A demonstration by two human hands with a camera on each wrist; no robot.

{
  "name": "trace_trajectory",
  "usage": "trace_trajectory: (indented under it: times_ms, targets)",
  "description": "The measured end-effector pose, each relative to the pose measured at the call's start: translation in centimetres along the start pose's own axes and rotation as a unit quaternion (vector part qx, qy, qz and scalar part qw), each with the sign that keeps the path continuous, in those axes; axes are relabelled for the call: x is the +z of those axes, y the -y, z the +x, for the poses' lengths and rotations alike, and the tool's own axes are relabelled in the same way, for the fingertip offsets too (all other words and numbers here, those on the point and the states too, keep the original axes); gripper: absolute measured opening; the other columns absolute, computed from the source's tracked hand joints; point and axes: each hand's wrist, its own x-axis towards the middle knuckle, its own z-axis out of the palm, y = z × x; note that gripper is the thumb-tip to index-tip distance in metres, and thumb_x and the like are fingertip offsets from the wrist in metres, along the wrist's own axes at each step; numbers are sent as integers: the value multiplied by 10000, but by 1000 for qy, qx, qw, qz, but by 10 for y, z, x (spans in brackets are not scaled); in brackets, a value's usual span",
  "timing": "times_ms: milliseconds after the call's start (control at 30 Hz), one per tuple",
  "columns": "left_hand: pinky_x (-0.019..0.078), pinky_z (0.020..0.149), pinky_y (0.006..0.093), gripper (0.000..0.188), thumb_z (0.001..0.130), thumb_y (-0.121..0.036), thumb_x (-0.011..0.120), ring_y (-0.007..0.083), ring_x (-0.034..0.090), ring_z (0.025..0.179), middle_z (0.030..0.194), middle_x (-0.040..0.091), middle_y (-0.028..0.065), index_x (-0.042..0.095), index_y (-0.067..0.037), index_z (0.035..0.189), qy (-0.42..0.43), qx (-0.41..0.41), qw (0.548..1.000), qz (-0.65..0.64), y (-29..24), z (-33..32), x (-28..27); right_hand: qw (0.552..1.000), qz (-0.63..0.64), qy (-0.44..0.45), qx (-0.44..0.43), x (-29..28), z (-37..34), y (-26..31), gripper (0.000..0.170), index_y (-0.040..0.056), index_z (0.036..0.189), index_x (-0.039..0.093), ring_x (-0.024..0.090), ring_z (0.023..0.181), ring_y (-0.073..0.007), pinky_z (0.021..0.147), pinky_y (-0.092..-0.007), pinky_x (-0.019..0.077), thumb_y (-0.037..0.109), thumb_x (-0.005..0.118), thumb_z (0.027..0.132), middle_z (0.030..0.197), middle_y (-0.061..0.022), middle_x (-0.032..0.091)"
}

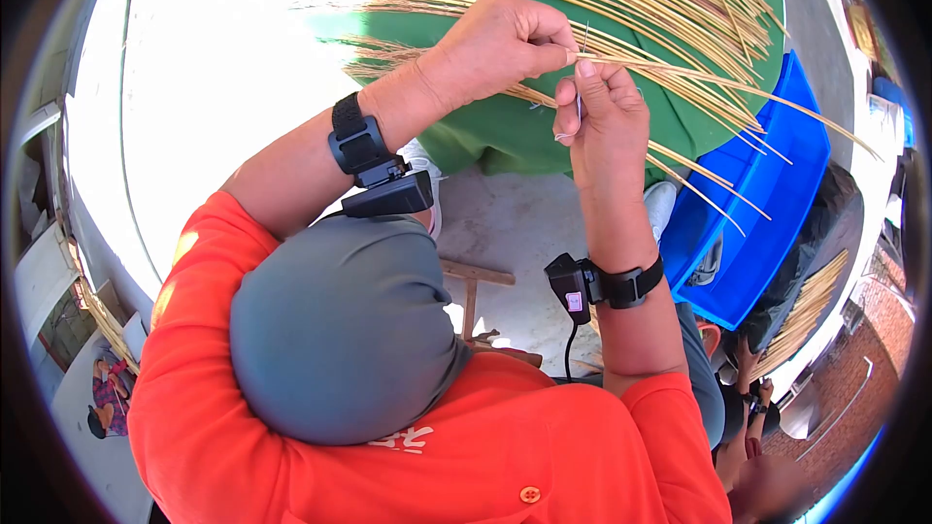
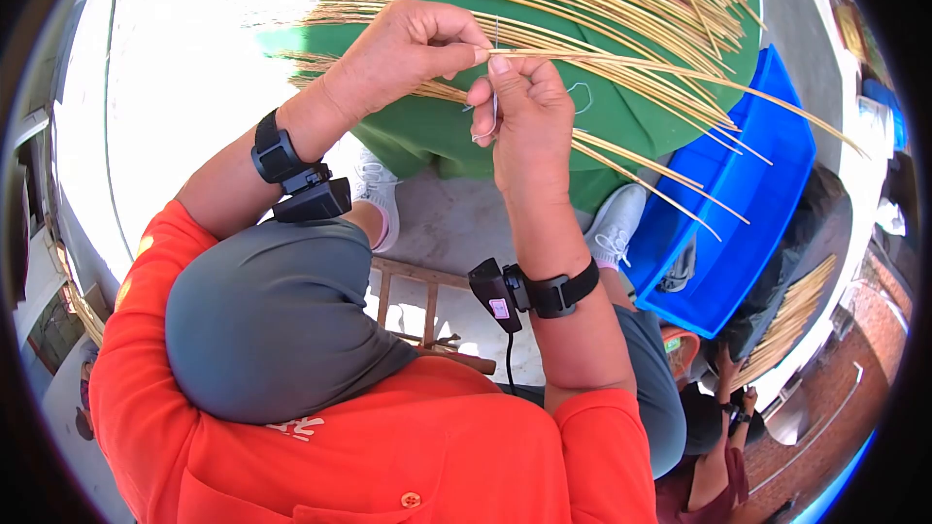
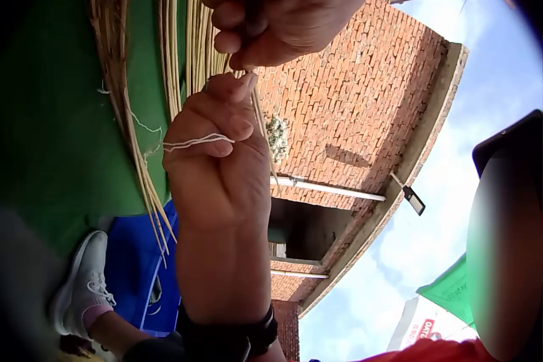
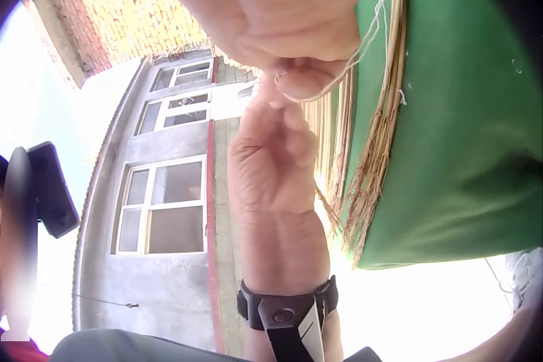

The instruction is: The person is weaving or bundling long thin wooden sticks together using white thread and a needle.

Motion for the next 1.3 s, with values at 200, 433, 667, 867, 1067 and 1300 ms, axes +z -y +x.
trace_trajectory:
  times_ms: [200, 433, 667, 867, 1067, 1300]
  targets:
    - [390, 537, 198, 97, 805, -101, 600, 20, 454, 584, 622, 557, -34, 638, -13, 825, -56, 33, 990, 123, -11, 5, -13, 923, -365, -55, -106, -9, -11, 36, 122, -3, 854, 566, 548, 553, -170, 495, -267, 443, 115, 595, 841, 723, -87, 577]
    - [387, 508, 245, 85, 800, -112, 594, 93, 464, 520, 581, 527, 21, 624, -33, 801, -66, 156, 968, 187, -23, -25, -23, 625, -610, -30, -487, 28, -10, 62, 114, 29, 823, 647, 530, 583, -165, 571, -274, 445, 94, 682, 736, 718, -51, 579]
    - [413, 518, 296, 95, 774, -148, 594, 207, 516, 543, 627, 552, 66, 629, -61, 792, -105, 214, 941, 241, -19, -38, -32, 866, -460, 64, -182, 44, -3, 57, 68, 31, 769, 622, 475, 572, -72, 539, -212, 393, 75, 667, 744, 624, -11, 572]
    - [428, 531, 325, 90, 769, -162, 590, 237, 539, 577, 645, 566, 62, 625, -79, 775, -59, 200, 945, 252, -10, -43, -25, 853, -405, 10, -328, 54, 2, 82, 77, 7, 822, 591, 500, 637, -80, 595, -211, 413, 83, 591, 835, 720, -28, 589]
    - [441, 562, 347, 116, 807, -191, 561, 270, 553, 617, 672, 575, 71, 613, -88, 822, -58, 168, 945, 273, -7, -40, -25, 956, -135, 72, -251, 65, -4, 138, 144, -35, 933, 538, 520, 641, -154, 590, -254, 418, 93, 474, 920, 823, -138, 600]
    - [458, 601, 374, 103, 797, -160, 538, 275, 573, 694, 744, 586, 60, 598, -76, 806, -37, 145, 936, 319, 19, -42, -27, 871, -257, 41, -417, 9, 5, 250, 55, 9, 857, 544, 463, 571, -113, 525, -216, 363, 63, 535, 861, 753, -97, 577]
